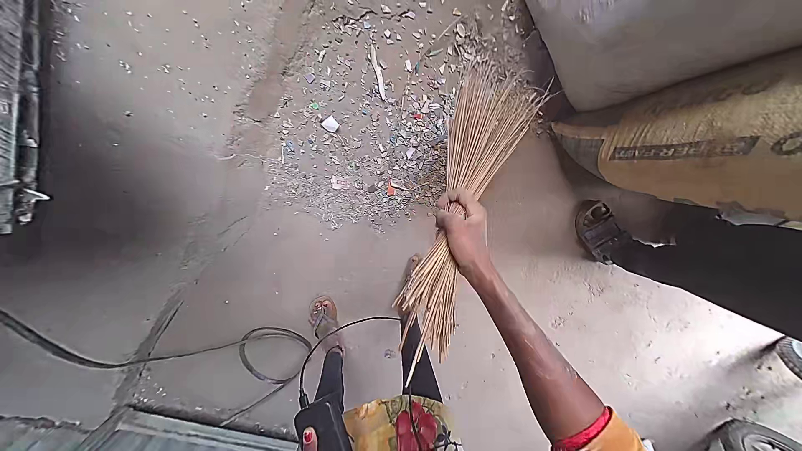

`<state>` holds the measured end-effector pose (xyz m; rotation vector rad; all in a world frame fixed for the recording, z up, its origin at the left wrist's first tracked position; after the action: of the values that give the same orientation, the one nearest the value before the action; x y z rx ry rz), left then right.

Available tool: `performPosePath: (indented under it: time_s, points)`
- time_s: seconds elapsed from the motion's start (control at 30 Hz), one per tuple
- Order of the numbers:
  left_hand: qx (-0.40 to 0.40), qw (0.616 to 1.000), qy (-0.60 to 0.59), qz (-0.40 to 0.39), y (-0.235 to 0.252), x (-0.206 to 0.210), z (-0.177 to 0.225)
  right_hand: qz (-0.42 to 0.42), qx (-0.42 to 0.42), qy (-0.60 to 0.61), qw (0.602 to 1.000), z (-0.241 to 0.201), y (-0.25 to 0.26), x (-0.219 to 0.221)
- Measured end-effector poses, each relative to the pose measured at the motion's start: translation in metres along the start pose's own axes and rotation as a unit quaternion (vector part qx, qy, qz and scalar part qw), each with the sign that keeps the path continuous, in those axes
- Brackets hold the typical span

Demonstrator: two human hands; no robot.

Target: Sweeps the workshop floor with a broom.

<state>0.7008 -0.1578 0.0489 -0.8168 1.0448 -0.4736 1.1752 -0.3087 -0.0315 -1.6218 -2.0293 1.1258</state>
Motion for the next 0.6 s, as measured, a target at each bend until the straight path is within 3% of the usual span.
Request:
performPosePath:
  time_s: [0.07,0.13,0.2,0.27,0.33,0.43,0.47,0.6]
  points:
    - [-0.001,0.995,-0.088,0.04,-0.009,-0.006,0.005,-0.117,-0.018,-0.239,0.964,0.055,-0.017,0.032]
    - [-0.017,0.983,-0.179,0.04,-0.017,-0.009,0.017,-0.306,-0.022,-0.437,0.846,0.116,-0.04,0.072]
    - [-0.056,0.965,-0.252,0.053,-0.023,-0.008,0.027,-0.452,-0.054,-0.525,0.719,0.17,-0.069,0.111]
    - [-0.099,0.947,-0.289,0.098,-0.023,-0.001,0.031,-0.501,-0.054,-0.56,0.658,0.206,-0.081,0.133]
    - [-0.113,0.942,-0.3,0.101,-0.023,0.006,0.036,-0.481,-0.008,-0.58,0.657,0.22,-0.057,0.13]
    - [-0.117,0.941,-0.307,0.076,-0.021,0.013,0.025,-0.323,0.074,-0.604,0.724,0.2,0.019,0.073]
    - [-0.119,0.94,-0.315,0.063,-0.021,0.018,0.024,-0.269,0.065,-0.62,0.735,0.191,0.039,0.048]
    - [-0.131,0.912,-0.386,0.036,-0.003,0.051,0.036,-0.147,-0.042,-0.693,0.704,0.132,0.064,-0.039]
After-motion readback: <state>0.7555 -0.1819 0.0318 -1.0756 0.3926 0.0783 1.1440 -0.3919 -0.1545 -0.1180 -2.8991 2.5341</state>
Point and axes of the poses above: each hand's wrist, its own y-axis towards the middle knuckle, its own x-axis out of the palm, z = x × y, the point moved 5 cm from there along y, towards the middle knuckle
